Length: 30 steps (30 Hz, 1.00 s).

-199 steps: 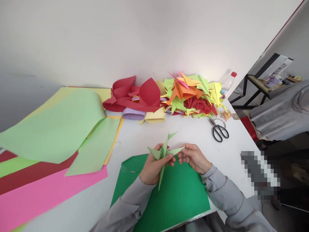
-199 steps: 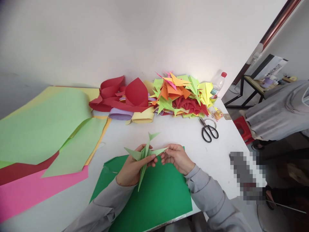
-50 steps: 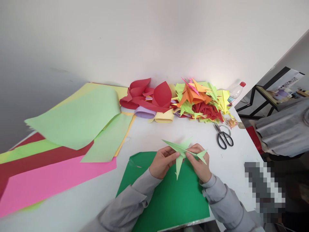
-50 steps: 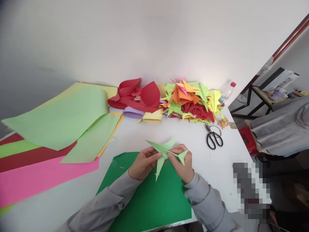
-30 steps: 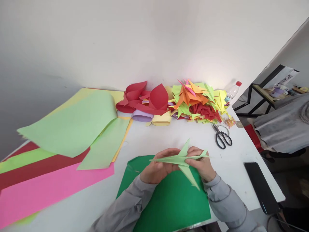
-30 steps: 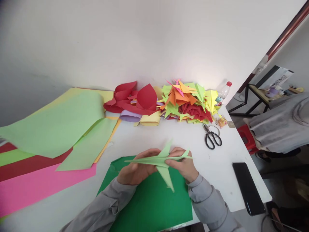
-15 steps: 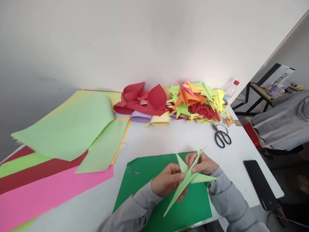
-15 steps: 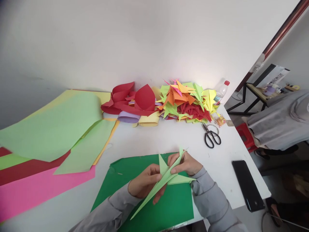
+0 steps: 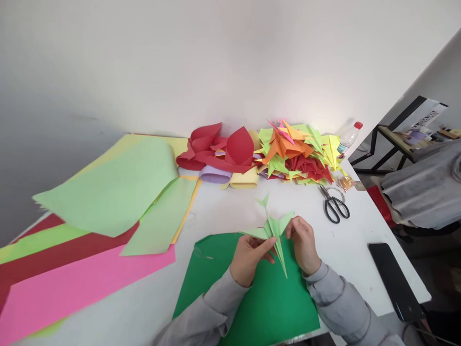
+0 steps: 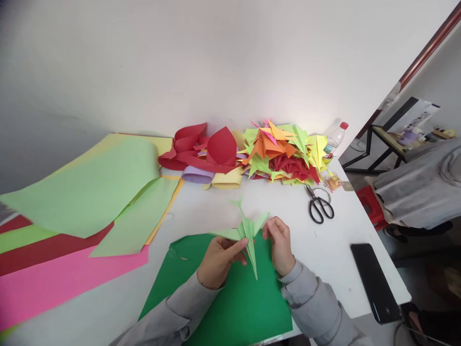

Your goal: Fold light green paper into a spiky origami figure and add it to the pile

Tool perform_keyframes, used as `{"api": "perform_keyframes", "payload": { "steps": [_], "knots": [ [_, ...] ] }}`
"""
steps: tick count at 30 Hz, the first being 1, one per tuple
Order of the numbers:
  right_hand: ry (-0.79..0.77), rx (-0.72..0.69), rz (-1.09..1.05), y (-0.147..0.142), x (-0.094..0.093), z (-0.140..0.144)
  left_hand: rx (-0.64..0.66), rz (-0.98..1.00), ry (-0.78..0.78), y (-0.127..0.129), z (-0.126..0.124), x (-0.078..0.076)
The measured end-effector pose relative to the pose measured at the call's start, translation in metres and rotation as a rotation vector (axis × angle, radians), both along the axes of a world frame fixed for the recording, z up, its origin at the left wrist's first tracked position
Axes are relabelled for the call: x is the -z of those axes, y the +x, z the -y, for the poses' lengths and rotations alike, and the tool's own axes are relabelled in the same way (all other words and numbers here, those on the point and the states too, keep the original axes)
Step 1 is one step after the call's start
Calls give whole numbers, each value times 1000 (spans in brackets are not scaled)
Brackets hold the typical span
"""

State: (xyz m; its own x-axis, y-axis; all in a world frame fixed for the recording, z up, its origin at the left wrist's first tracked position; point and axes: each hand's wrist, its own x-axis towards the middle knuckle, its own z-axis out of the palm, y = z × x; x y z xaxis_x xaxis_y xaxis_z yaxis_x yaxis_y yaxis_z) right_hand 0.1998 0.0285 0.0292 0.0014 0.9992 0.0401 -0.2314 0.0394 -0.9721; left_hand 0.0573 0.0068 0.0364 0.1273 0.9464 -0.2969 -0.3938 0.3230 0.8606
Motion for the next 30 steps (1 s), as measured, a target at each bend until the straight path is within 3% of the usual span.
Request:
{"api": "perform_keyframes", "payload": {
  "steps": [4, 7, 13, 21, 30],
  "knots": [
    [366, 47, 464, -4, -10, 15, -60, -27, -2, 1, -2, 5],
    [484, 38, 659, -7, -13, 20, -107, -15, -12, 2, -3, 7],
    [423, -39, 763, -8, -10, 19, -126, 28, -80, 2, -5, 8],
    [465, -71, 920, -6, -10, 20, -60, 177, -128, -1, -4, 9],
    [367, -67, 995, -5, -7, 19, 11, 84, -119, 0, -5, 9]
  ]
}}
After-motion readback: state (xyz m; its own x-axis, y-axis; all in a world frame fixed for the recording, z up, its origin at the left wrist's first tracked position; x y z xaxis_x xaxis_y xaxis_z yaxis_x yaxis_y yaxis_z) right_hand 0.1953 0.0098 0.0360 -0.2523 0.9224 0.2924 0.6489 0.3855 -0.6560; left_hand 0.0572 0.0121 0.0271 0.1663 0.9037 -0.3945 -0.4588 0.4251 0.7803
